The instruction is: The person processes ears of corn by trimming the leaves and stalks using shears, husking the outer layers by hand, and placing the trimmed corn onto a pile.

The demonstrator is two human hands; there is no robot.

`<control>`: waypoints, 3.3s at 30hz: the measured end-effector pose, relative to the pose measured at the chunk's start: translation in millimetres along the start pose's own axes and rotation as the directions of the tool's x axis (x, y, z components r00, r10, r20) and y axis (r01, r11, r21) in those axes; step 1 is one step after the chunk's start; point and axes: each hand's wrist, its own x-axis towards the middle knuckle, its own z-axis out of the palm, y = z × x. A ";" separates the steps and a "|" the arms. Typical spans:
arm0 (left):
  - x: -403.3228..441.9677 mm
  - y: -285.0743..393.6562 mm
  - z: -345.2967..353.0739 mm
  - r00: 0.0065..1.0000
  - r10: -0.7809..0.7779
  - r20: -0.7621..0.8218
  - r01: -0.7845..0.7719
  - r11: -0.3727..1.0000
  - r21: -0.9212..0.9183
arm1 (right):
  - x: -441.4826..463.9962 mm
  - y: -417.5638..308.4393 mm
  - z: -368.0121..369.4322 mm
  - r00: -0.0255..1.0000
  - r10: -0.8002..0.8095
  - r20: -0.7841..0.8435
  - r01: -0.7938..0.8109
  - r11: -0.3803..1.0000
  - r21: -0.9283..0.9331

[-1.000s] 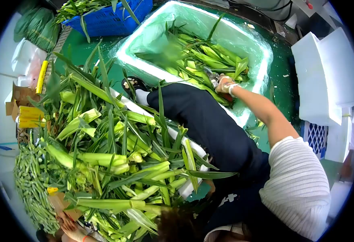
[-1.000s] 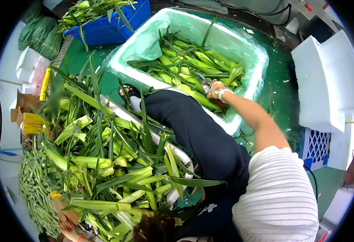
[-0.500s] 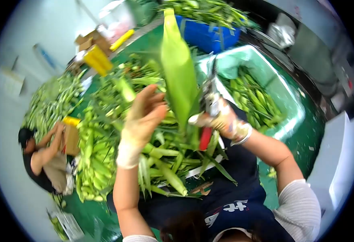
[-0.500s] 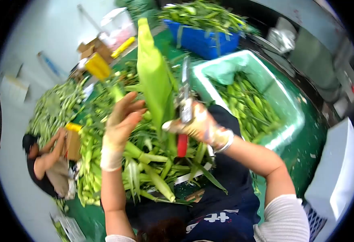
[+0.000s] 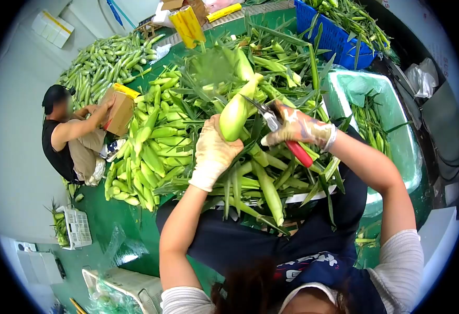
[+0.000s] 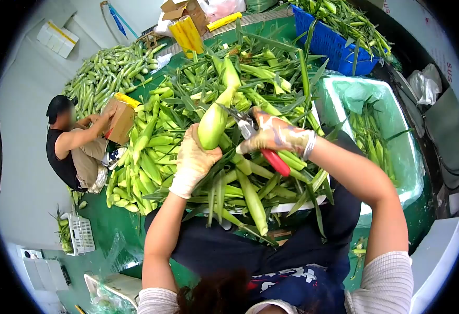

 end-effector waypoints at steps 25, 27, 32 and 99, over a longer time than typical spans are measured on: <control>0.5 7.7 -38.8 0.893 0.312 -0.323 -0.203 0.922 0.331 | -5.7 44.8 -38.9 0.904 -0.278 -0.324 0.278 0.959 -0.046; 2.6 0.8 -59.8 0.999 0.002 -0.053 0.007 0.985 0.174 | -9.1 54.4 -47.0 0.848 -0.280 -0.451 0.371 0.920 0.127; 9.3 -12.1 -7.1 0.992 -0.006 -0.122 -0.039 0.930 -0.364 | 3.6 8.6 -50.4 0.737 -0.345 -0.581 0.571 0.778 0.263; -1.4 -5.0 -54.6 0.814 0.111 0.570 0.407 0.591 -0.696 | -50.9 17.7 6.2 0.875 -0.293 0.385 0.119 0.901 0.416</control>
